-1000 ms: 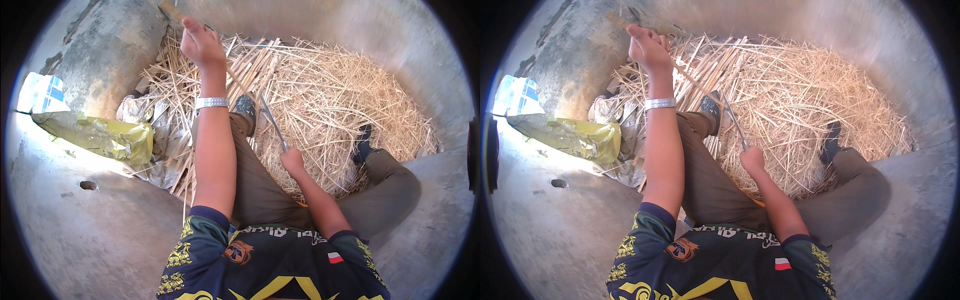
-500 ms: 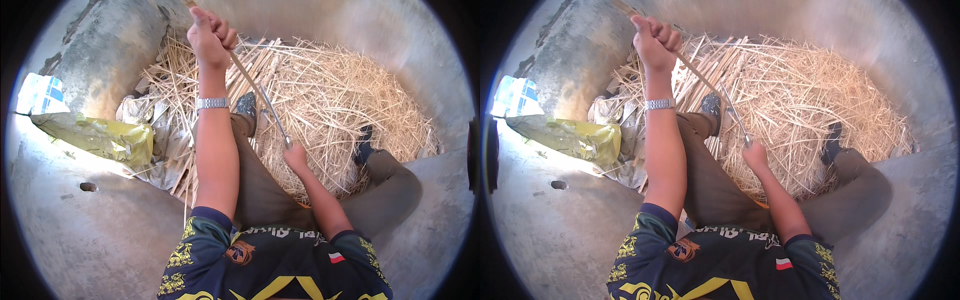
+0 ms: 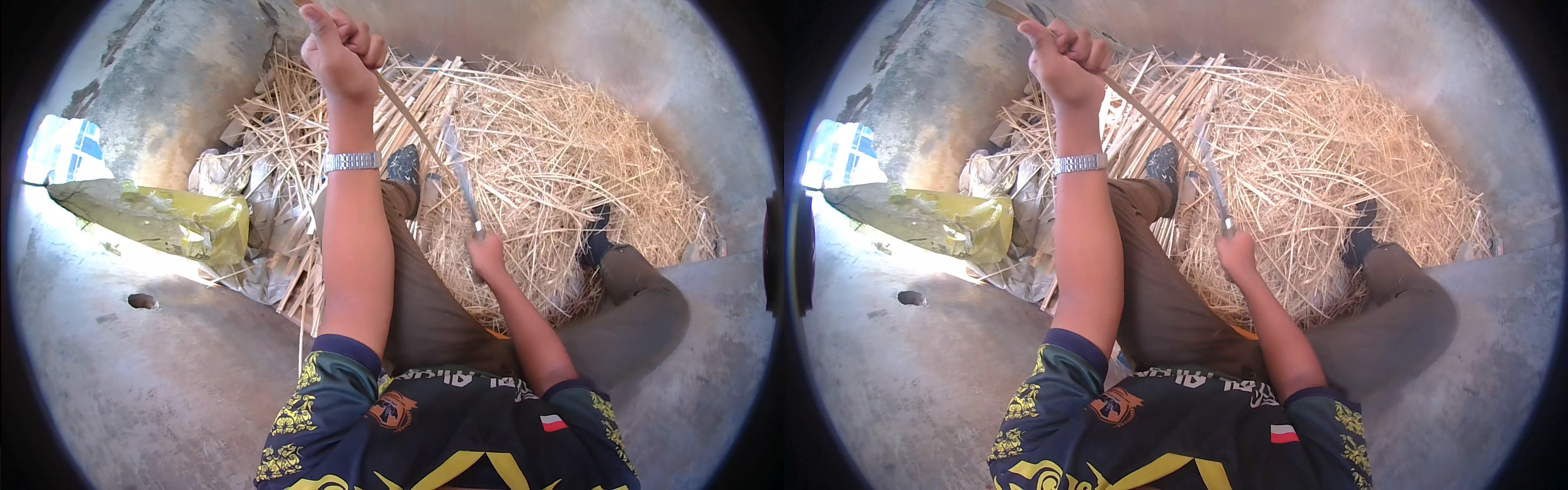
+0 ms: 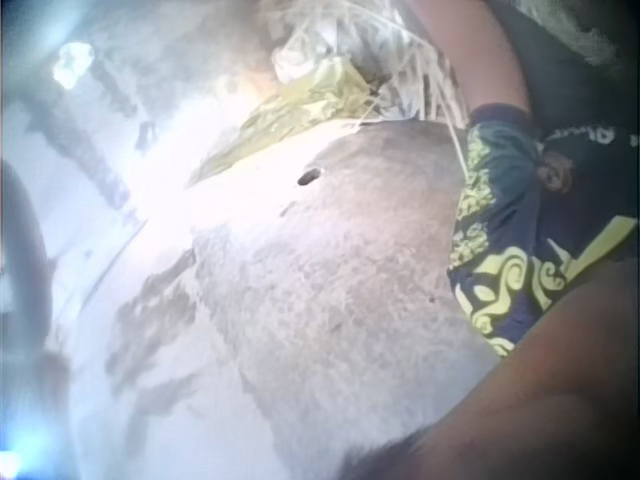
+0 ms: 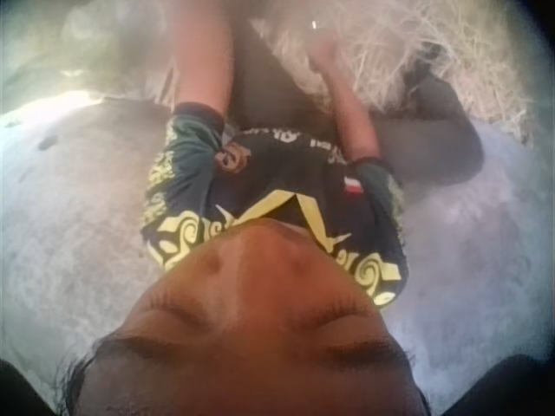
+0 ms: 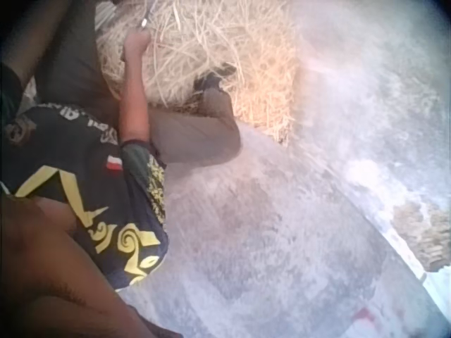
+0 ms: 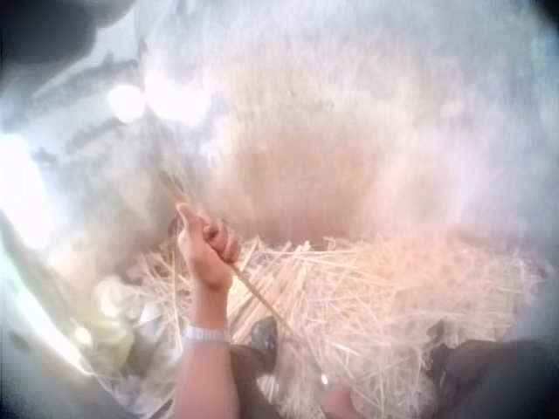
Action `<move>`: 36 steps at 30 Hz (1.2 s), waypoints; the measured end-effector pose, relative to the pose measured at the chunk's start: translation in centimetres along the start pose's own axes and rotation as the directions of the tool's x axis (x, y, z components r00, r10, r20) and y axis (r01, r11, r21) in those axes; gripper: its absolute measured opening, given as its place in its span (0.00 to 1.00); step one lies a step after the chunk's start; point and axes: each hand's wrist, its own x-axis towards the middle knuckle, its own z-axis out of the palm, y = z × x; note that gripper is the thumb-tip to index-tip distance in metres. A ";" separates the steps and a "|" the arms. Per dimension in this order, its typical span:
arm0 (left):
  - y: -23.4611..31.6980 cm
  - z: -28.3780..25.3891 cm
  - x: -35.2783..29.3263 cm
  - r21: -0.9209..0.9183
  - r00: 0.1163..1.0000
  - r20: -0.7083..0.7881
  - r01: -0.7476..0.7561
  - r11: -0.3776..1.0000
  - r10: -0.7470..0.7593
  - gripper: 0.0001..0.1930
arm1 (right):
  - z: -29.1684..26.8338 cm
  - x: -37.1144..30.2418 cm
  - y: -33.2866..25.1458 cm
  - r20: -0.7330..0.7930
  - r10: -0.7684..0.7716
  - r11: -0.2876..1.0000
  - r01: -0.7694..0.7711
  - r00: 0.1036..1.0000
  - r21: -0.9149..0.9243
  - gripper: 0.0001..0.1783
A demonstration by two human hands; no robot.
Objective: The person sits on the floor and uses a large knife to split long bamboo stalks into thin strips. They hold the stalk with one hand and repeatedly strike it with the knife to separate the fibers, accumulating a pile of processed bamboo strips.
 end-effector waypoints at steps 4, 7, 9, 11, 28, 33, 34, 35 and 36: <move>0.4 -0.9 0.2 -0.066 1.000 -0.012 0.011 0.998 -0.012 0.34 | -0.8 1.8 1.0 0.066 0.109 0.986 -0.100 0.992 -0.137 0.14; 0.8 -1.8 0.1 -0.060 0.999 -0.054 -0.005 0.998 0.002 0.34 | -3.4 0.1 -4.7 0.033 0.041 0.990 -0.037 0.999 -0.133 0.14; 0.6 -1.6 0.2 -0.065 0.998 -0.068 -0.014 0.998 0.010 0.35 | -3.7 0.0 -6.5 -0.064 -0.079 0.996 0.076 0.995 -0.051 0.14; 0.5 -1.5 0.1 -0.062 0.996 -0.084 -0.020 0.998 0.015 0.35 | -3.4 -0.9 -8.2 -0.133 -0.172 0.979 0.184 0.976 0.084 0.13; 0.2 0.1 0.2 -0.009 0.991 -0.114 -0.065 0.998 0.064 0.34 | -3.0 -0.2 -7.3 -0.138 -0.123 0.980 0.142 0.983 0.139 0.13; -0.1 1.9 0.2 0.030 0.986 -0.140 -0.090 0.996 0.093 0.34 | -1.0 0.9 1.2 0.080 -0.105 0.976 0.118 0.991 -0.184 0.15; 0.2 1.7 0.1 0.026 0.984 -0.161 -0.076 0.997 0.079 0.34 | -0.9 0.8 1.3 0.186 -0.053 0.942 0.111 0.981 -0.317 0.15; 0.5 1.6 0.1 0.021 0.981 -0.181 -0.061 0.998 0.064 0.34 | -0.7 1.1 1.2 0.165 -0.049 0.933 0.104 0.985 -0.344 0.16; 0.6 1.2 0.1 0.041 0.979 -0.185 -0.081 0.996 0.087 0.34 | -0.6 0.5 -0.3 0.149 -0.042 0.924 0.095 0.988 -0.370 0.17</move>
